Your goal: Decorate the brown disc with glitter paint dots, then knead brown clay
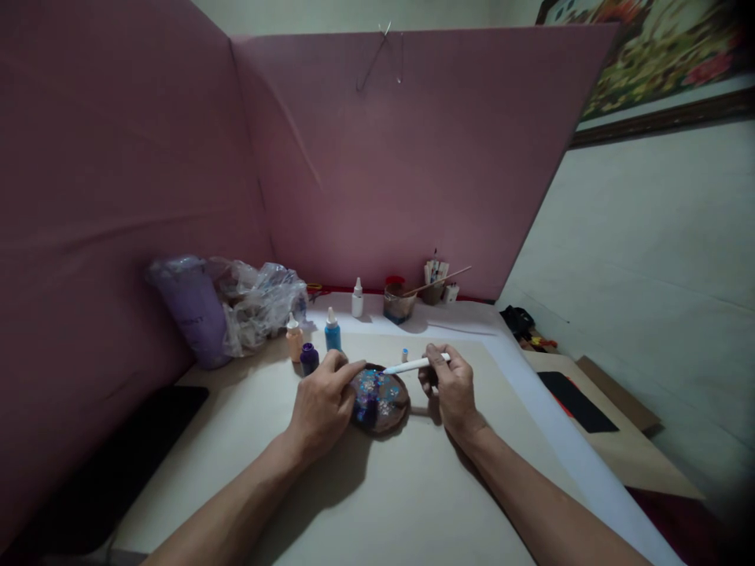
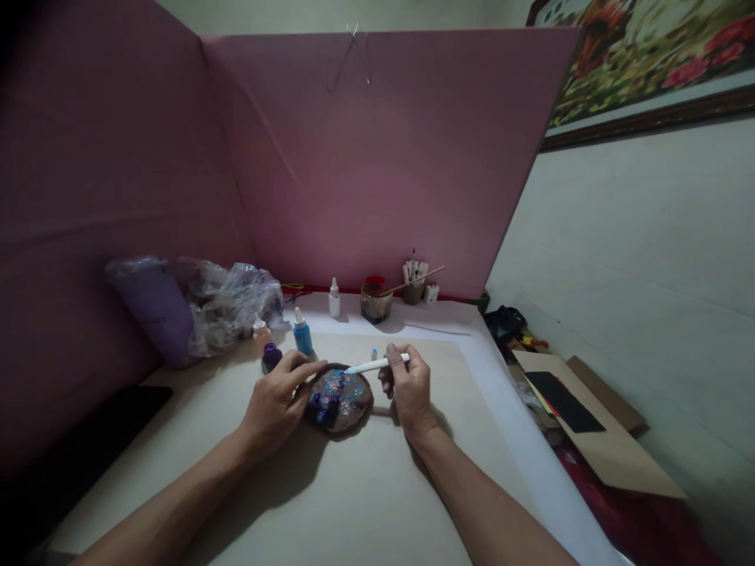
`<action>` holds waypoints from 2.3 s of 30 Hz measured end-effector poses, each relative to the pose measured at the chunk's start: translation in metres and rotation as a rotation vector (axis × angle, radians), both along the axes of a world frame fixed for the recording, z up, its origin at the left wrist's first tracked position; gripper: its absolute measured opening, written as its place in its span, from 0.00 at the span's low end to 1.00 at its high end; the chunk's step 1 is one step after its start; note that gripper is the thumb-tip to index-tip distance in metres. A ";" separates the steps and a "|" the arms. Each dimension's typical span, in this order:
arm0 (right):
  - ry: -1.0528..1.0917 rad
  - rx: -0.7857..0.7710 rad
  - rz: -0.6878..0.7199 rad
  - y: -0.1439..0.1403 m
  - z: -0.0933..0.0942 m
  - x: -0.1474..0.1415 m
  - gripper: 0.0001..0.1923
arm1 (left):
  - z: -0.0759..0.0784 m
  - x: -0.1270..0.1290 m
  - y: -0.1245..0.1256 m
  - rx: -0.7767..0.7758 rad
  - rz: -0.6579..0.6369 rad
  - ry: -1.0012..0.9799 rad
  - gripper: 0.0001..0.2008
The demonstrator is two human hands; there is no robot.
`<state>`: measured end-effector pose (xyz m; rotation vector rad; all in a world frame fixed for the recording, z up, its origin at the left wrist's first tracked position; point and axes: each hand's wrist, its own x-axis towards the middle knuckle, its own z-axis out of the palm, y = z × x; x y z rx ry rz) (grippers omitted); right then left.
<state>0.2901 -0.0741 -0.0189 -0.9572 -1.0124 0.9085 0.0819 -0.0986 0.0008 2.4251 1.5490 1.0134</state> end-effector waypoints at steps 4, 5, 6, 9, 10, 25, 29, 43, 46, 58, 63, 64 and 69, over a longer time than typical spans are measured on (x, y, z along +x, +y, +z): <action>0.003 -0.010 0.019 -0.001 0.000 -0.001 0.18 | -0.002 0.003 0.000 0.013 -0.117 0.004 0.25; -0.001 -0.013 0.025 -0.001 0.000 -0.002 0.18 | -0.002 0.004 -0.001 0.011 -0.132 0.000 0.26; -0.005 -0.016 0.031 -0.002 0.000 -0.002 0.18 | -0.003 0.004 -0.001 0.008 -0.140 -0.010 0.26; -0.010 -0.013 0.048 -0.003 0.001 -0.002 0.18 | -0.002 0.005 -0.001 -0.006 -0.159 -0.043 0.26; -0.011 -0.008 0.052 -0.003 0.001 -0.002 0.18 | -0.002 0.005 -0.001 -0.011 -0.165 -0.050 0.26; 0.069 -0.038 -0.018 0.001 0.001 -0.001 0.19 | 0.000 0.004 -0.001 -0.026 -0.074 -0.024 0.18; 0.060 -0.038 -0.040 0.002 0.001 0.000 0.18 | -0.002 0.002 0.002 -0.077 0.102 0.159 0.13; 0.032 -0.046 -0.025 0.000 0.002 0.000 0.18 | -0.009 0.001 0.005 -0.140 0.148 0.298 0.15; 0.043 -0.042 -0.030 0.000 0.001 0.000 0.18 | -0.005 0.001 0.004 -0.113 0.172 0.266 0.14; 0.048 -0.048 -0.031 0.000 0.001 -0.001 0.18 | -0.006 0.002 0.003 -0.079 0.161 0.282 0.14; 0.047 -0.047 -0.030 0.000 0.002 -0.001 0.18 | -0.006 0.002 0.003 -0.048 0.149 0.288 0.15; 0.047 -0.047 -0.029 0.000 0.001 -0.001 0.18 | -0.006 0.002 0.003 -0.057 0.149 0.304 0.15; 0.031 -0.041 -0.035 0.001 0.000 0.000 0.18 | -0.009 0.002 0.004 -0.120 0.148 0.361 0.15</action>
